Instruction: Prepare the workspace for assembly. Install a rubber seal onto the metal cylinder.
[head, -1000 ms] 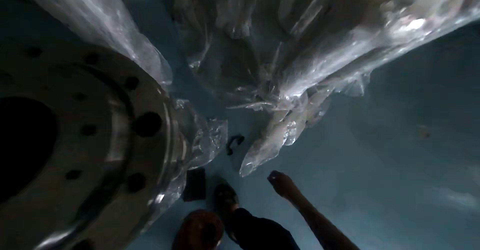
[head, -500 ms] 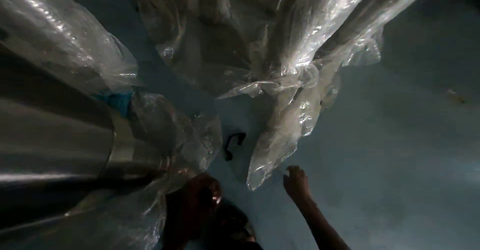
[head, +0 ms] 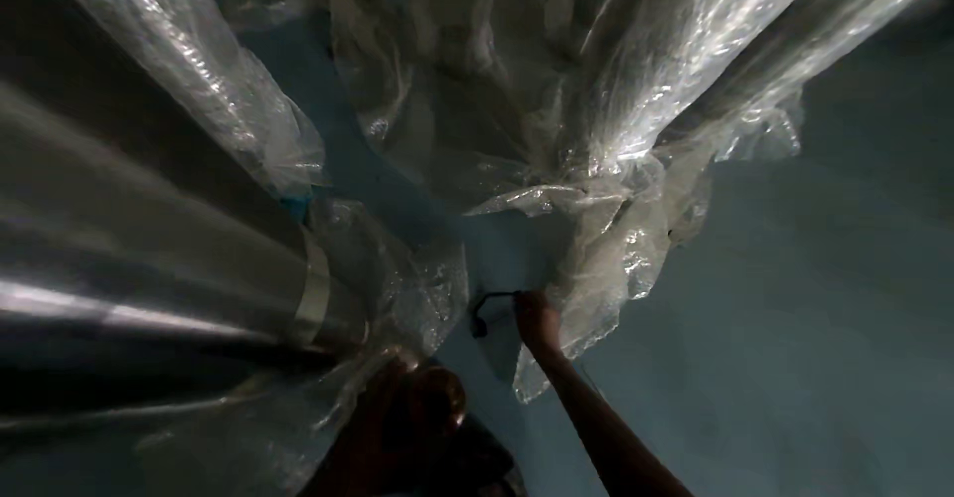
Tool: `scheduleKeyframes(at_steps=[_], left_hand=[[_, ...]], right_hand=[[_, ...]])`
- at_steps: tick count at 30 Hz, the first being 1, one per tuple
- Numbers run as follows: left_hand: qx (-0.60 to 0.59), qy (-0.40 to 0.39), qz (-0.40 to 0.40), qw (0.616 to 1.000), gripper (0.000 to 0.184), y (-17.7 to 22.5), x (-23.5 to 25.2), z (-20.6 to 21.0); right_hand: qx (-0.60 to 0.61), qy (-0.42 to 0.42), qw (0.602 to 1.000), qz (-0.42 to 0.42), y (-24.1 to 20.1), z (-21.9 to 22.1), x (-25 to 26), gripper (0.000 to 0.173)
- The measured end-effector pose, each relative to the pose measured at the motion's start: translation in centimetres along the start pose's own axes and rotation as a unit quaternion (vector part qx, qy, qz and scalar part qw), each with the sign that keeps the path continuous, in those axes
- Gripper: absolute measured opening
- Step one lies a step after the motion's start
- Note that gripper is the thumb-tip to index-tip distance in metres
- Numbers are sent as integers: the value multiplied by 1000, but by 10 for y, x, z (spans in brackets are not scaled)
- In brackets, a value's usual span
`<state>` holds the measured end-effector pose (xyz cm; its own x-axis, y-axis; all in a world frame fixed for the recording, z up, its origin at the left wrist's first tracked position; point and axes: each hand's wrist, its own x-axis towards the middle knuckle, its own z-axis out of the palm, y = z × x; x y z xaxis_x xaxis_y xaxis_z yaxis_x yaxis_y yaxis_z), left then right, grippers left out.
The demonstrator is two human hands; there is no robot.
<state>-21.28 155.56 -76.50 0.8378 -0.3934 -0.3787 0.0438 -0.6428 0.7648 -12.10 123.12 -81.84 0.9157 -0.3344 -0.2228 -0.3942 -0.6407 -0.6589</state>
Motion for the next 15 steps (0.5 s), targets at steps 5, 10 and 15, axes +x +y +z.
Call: scheduleKeyframes(at_steps=[5, 10, 15], left_hand=[[125, -168, -8, 978, 43, 82, -42, -106], [-12, 57, 235, 970, 26, 169, -68, -130], [-182, 145, 398, 887, 32, 221, -66, -117]], right_hand=[[264, -9, 951, -159, -52, -108, -49, 21], [391, -183, 863, -262, -133, -192, -95, 21], [411, -389, 778, -272, -216, -244, -146, 24]])
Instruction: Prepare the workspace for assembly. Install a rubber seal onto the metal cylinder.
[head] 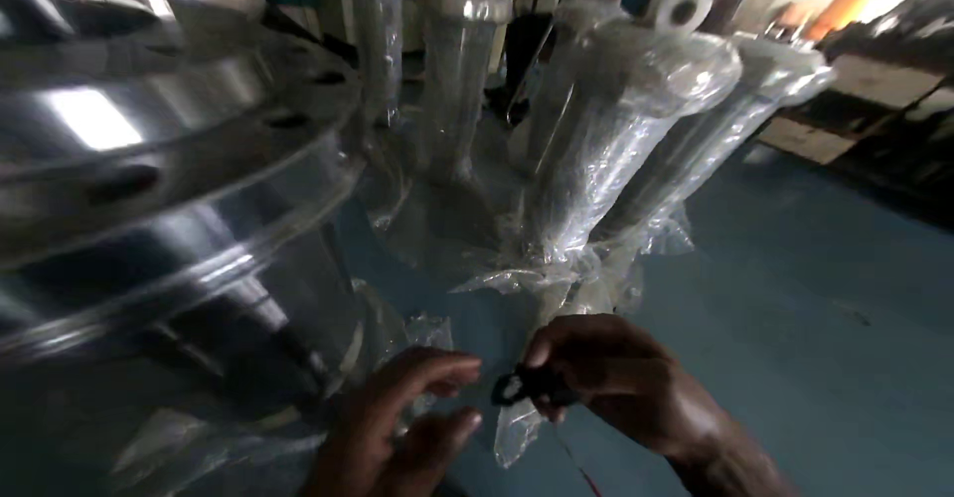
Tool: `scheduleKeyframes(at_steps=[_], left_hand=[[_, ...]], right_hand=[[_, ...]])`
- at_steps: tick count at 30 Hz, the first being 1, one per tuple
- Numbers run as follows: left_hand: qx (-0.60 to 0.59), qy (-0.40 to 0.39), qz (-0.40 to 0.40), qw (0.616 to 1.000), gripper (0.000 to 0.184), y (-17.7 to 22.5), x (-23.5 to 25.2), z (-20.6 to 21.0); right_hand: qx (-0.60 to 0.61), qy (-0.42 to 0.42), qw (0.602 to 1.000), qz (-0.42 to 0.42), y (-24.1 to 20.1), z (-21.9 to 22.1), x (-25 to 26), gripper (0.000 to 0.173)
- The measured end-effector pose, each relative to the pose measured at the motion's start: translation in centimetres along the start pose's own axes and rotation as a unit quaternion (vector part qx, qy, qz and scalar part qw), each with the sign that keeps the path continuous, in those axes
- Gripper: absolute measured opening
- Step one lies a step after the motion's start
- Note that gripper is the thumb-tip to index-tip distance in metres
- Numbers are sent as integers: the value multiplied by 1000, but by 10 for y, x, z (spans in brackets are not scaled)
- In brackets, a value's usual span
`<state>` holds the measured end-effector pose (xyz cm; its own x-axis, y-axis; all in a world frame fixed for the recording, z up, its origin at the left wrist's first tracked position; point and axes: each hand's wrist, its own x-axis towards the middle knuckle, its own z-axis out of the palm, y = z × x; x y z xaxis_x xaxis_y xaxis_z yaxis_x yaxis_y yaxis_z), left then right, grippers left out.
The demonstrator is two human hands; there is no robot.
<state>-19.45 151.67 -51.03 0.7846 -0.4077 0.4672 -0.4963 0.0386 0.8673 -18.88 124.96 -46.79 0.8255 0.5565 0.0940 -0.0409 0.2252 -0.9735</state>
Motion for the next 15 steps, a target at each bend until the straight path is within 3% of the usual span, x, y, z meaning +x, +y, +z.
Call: scheduleKeyframes(at_steps=[3, 7, 12, 15], left_hand=[[-47, 16, 40, 998, 35, 19, 3, 8], [-93, 90, 50, 990, 13, 46, -1, 8], [-120, 130, 74, 982, 8, 62, -3, 2], [-100, 167, 69, 978, 7, 65, -7, -2]], right_hand=[[14, -58, 998, 16, -25, 28, 3, 30], [15, -71, 997, 26, -44, 59, 6, 32], [89, 64, 994, 10, -38, 93, 12, 18], [94, 139, 986, 13, -30, 118, 18, 19]])
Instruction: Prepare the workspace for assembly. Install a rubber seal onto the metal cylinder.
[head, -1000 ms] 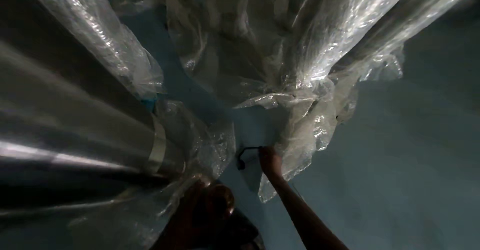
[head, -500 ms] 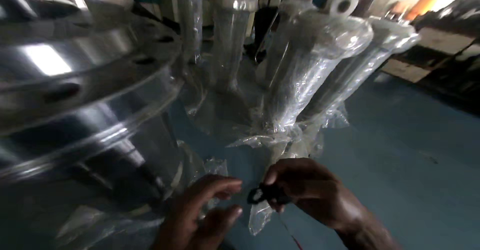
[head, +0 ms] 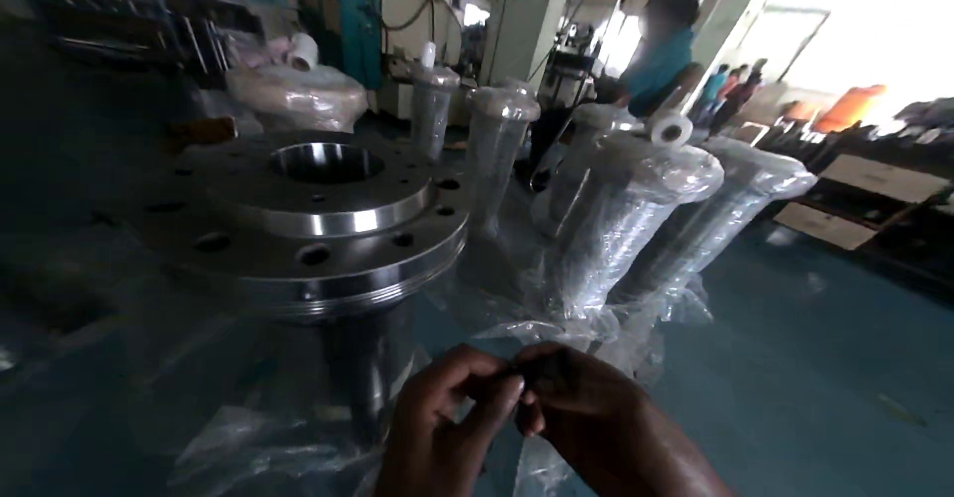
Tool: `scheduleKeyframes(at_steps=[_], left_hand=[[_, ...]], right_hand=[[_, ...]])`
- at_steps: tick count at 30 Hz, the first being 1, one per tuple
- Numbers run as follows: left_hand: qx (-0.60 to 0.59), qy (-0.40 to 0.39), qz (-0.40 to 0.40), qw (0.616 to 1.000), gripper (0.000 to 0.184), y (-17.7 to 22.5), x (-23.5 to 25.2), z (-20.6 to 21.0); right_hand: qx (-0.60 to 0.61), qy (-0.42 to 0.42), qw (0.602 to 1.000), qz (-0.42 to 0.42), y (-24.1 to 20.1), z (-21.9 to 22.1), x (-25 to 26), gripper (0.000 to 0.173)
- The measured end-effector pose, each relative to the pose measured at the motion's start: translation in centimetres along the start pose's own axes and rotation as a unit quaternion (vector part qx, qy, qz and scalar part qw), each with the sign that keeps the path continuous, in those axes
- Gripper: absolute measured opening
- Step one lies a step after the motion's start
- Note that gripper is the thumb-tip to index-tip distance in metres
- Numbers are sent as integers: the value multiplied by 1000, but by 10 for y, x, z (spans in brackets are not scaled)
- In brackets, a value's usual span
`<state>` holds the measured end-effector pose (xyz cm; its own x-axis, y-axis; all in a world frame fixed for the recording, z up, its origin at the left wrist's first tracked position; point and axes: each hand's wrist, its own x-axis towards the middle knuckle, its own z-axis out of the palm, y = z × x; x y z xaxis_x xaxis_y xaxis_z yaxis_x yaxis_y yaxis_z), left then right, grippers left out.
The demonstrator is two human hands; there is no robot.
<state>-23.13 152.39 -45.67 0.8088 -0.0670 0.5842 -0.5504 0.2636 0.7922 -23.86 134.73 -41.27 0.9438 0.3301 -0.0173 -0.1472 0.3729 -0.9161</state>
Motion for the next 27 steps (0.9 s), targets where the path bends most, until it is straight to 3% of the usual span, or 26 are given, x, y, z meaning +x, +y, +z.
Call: scheduleKeyframes(at_steps=[4, 8, 13, 19, 27], left_hand=[[63, 23, 11, 998, 6, 3, -4, -14], [81, 48, -22, 995, 8, 16, -6, -23], [67, 56, -81, 993, 10, 21, -10, -32], [63, 75, -73, 992, 11, 23, -13, -45], [93, 65, -66, 991, 9, 33, -15, -55]], right_hand=[[-100, 43, 994, -27, 5, 33, -1, 16], [-111, 93, 986, -82, 17, 47, 9, 22], [-148, 66, 980, -112, 30, 37, 16, 24], [-148, 21, 977, -151, 34, 35, 29, 27], [-145, 35, 971, -188, 33, 36, 37, 31]])
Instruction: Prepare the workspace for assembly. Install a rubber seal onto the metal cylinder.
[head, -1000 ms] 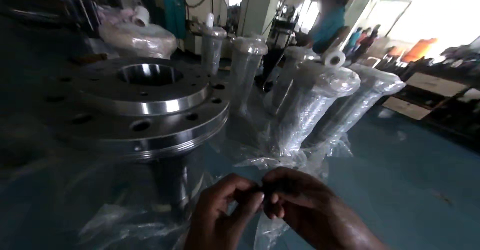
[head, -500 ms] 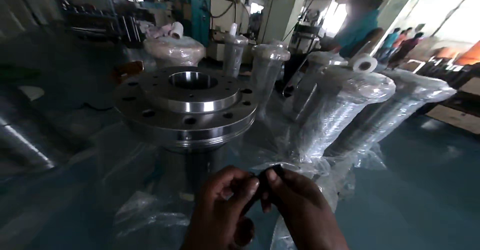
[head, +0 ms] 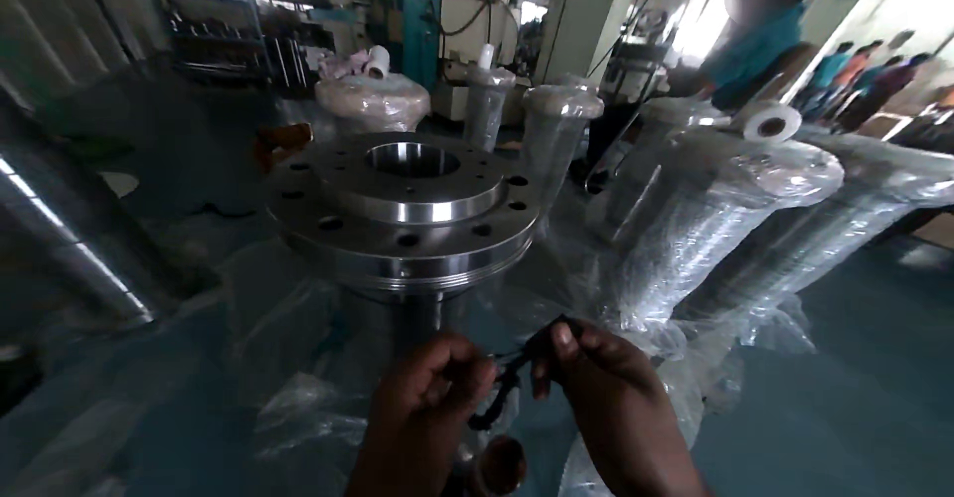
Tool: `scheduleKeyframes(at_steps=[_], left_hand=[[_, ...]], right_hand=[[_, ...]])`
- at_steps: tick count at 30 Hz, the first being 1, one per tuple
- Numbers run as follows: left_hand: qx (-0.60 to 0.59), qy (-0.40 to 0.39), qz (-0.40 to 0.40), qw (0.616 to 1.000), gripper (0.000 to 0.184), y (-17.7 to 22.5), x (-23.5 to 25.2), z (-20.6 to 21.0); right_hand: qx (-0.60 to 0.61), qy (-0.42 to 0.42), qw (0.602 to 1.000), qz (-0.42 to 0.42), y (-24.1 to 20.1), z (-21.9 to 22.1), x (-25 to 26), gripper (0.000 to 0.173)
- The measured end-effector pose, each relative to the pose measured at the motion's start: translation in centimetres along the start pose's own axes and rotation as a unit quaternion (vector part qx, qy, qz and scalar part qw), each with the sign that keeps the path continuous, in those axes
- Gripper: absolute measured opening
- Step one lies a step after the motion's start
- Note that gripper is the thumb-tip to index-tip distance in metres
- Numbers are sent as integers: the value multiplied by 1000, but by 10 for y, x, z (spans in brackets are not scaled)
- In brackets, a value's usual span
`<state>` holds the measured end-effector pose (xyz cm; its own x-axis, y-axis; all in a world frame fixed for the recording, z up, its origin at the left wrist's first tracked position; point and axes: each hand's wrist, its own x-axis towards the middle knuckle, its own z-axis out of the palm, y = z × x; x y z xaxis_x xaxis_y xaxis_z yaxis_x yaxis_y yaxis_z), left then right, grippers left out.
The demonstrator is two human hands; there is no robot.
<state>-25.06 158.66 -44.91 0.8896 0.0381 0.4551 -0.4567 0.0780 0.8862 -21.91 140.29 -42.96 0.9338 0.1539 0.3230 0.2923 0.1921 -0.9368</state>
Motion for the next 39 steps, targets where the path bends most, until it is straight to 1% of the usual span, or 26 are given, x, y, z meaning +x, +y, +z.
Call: scheduleKeyframes(at_steps=[4, 8, 14, 18, 21, 23, 25, 29, 32, 35, 37, 39], left_hand=[[7, -42, 44, 998, 12, -3, 0, 1], [6, -55, 51, 997, 10, -4, 1, 2], [2, -67, 69, 995, 11, -7, 1, 2], [-6, -85, 60, 995, 11, -5, 1, -1], [-3, -60, 35, 998, 11, -3, 2, 0], [-11, -23, 17, 1000, 11, -3, 5, 2], [-20, -5, 17, 1000, 12, -8, 7, 4], [-26, -35, 2, 999, 14, -11, 8, 9], [-18, -54, -13, 998, 13, -15, 7, 13], [-28, -55, -19, 998, 12, -18, 6, 14], [-34, -51, -29, 998, 12, -19, 6, 12], [-47, -54, -37, 997, 14, -19, 6, 8]], right_hand=[[17, 50, 999, 14, -7, -2, 1, 35], [51, 85, 994, 40, -13, -3, 1, 38], [76, 116, 989, 50, -15, -5, 2, 39], [72, 131, 987, 53, -11, -22, 9, 40], [58, 104, 990, 71, -7, -26, 8, 37], [70, 83, 991, 77, -8, -23, 4, 38], [85, 65, 992, 72, -10, -19, 0, 39], [109, 15, 992, 64, -11, -16, -6, 40], [113, -1, 992, 64, -10, -13, -5, 39], [112, -12, 991, 70, -8, -11, -4, 37], [98, -19, 993, 70, -7, -9, -3, 35], [55, -23, 996, 60, -5, -7, -3, 33]])
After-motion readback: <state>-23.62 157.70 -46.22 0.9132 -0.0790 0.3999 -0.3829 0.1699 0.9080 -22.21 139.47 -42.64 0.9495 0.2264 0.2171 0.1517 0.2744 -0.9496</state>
